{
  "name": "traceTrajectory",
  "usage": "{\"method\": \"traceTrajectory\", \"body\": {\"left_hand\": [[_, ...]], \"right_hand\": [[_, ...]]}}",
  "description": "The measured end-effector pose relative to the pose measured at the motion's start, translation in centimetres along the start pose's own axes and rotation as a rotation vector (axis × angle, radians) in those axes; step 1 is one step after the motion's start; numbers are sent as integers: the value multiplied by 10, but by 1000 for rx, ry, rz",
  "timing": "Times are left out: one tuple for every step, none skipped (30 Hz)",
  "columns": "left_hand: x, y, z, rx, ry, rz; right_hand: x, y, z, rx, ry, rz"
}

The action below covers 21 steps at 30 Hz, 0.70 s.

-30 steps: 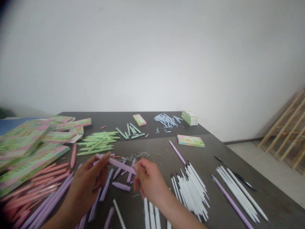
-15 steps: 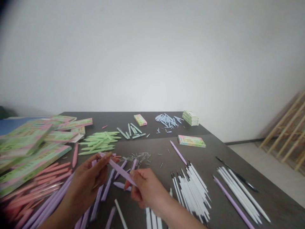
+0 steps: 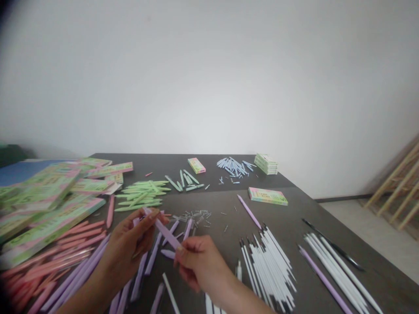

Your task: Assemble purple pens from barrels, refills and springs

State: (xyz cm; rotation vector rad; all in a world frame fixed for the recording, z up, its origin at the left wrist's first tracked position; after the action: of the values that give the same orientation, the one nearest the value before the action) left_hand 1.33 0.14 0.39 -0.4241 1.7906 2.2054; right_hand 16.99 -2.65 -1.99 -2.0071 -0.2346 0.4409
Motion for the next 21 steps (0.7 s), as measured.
{"method": "traceTrajectory", "body": {"left_hand": [[1,0,0,-5,-18,-3],[1,0,0,-9,-35,-4],[1,0,0,-7,-48,-5],[1,0,0,-4,-54,-8],[0,0,0,-3,-49,-13],[-1,0,0,-2,-38,-24],[-1,0,0,-4,-24,-44],[-2,0,0,-4,-12,-77],[-2,1,0,8,-7,-124],[-2,2,-1,42,-15,-185],[-2,2,-1,106,-43,-255],[-2,3,-1,191,-85,-326],[-1,4,-2,286,-132,-391],[0,5,-3,376,-175,-443],[0,6,-3,443,-204,-479],[1,7,-3,485,-224,-503],[2,8,-3,505,-234,-520],[2,9,-2,515,-243,-531],[2,10,-2,525,-258,-541],[3,10,-1,537,-276,-550],[3,10,0,552,-292,-556]], "right_hand": [[0,0,-1,-28,-40,60],[1,1,-1,-60,-85,118],[2,1,-2,-94,-135,169],[2,2,-2,-131,-188,209],[3,2,-2,-162,-235,236],[3,3,-2,-185,-269,255],[2,4,-2,-194,-284,266],[1,4,-1,-190,-287,265],[0,4,0,-175,-283,256],[-2,5,0,-155,-274,241],[-3,5,1,-136,-268,225],[-5,6,2,-127,-267,212],[-6,6,3,-124,-266,206],[-7,7,4,-125,-263,207],[-7,7,5,-131,-262,210],[-7,8,6,-140,-267,210],[-7,9,6,-150,-276,205],[-6,9,7,-157,-286,197],[-5,10,8,-163,-295,192],[-4,11,9,-166,-303,188],[-3,12,10,-168,-309,188]]}}
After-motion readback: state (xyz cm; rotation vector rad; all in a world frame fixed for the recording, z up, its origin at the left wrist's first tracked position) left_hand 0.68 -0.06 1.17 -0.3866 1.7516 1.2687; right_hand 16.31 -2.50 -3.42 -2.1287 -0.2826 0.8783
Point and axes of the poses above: each hand's wrist, its own z-axis towards the middle knuckle, its own x-axis out of the back of the hand, y = z × x, the point moved 1 cm from there along z, towards the middle knuckle, and after that the axes turned 11 degrees about -x, right-handed, at the moved point
